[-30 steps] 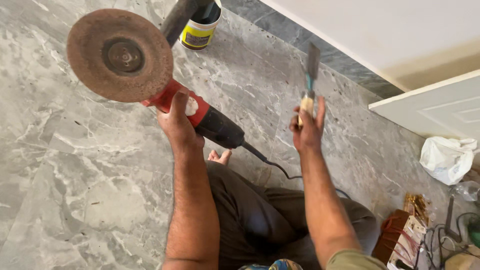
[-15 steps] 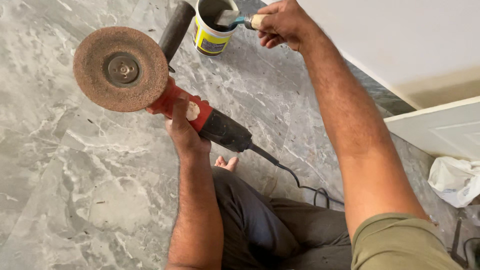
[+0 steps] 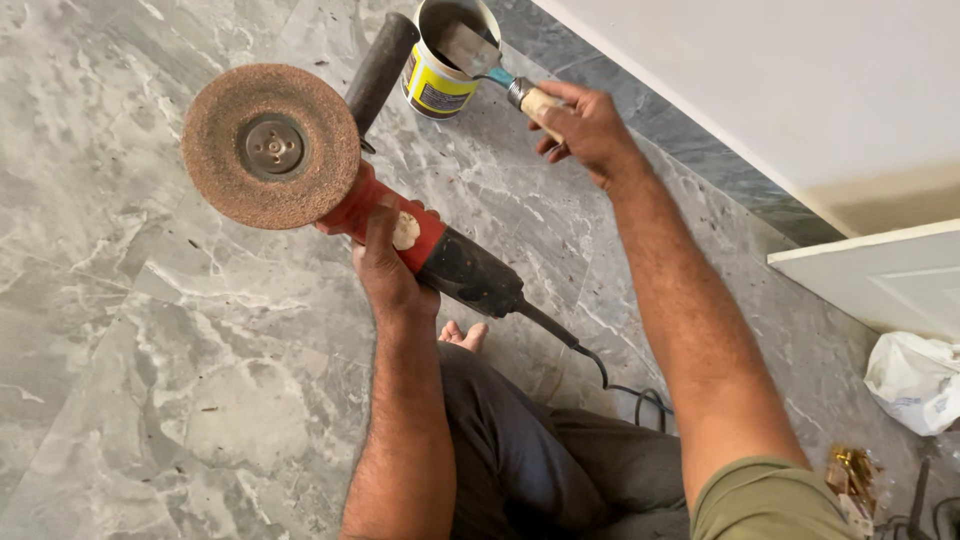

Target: The person sits on a tiled floor and uses a red angle grinder to sharpen the blade of a metal trowel. They hold the tool with one hand and the grinder with the other, creating sparks as the blade is ground. The person periodically stops to inspect the blade before resuming the grinding process.

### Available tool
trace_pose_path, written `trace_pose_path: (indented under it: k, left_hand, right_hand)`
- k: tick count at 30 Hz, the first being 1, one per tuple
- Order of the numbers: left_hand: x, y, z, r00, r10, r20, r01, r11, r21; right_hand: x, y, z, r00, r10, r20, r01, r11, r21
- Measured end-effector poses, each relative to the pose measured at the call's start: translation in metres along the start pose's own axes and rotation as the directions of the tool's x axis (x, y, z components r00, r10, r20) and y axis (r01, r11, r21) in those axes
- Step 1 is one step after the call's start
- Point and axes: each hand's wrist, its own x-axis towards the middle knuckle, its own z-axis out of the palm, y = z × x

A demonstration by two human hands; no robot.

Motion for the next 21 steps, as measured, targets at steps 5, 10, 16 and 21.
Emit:
trace_pose_path:
  k: [5,10,16,21]
  left_hand:
    - [0.001,-0.002,0.0,1.0,-0.006,0.015,0.006,1.0,-0.007]
    - [-0.004,-0.003,0.0,1.0,0.0,-0.023,0.0,1.0,0.03]
    - [-0.001,-0.003,0.003,1.0,0.013,0.008,-0.013,1.0,0.011]
    - [-0.002,-0.007,-0.001,1.0,-0.025,-0.006,0.025,0.999,0.026]
  right_hand:
    - [-0.005,0.021,0.019,1.0,-0.007,-0.004,0.007,0.996,0.084]
    - [0.016,0.007,0.022,0.997,0.034,-0.07,-0.029,0.997,0.071]
    - [0.021,0.026,0.035,0.993,-0.036,-0.108,0.048,0.993,0.108]
    - [0.004,0.018,0.032,0.982,-0.074,-0.172,0.086,0.994,0.066]
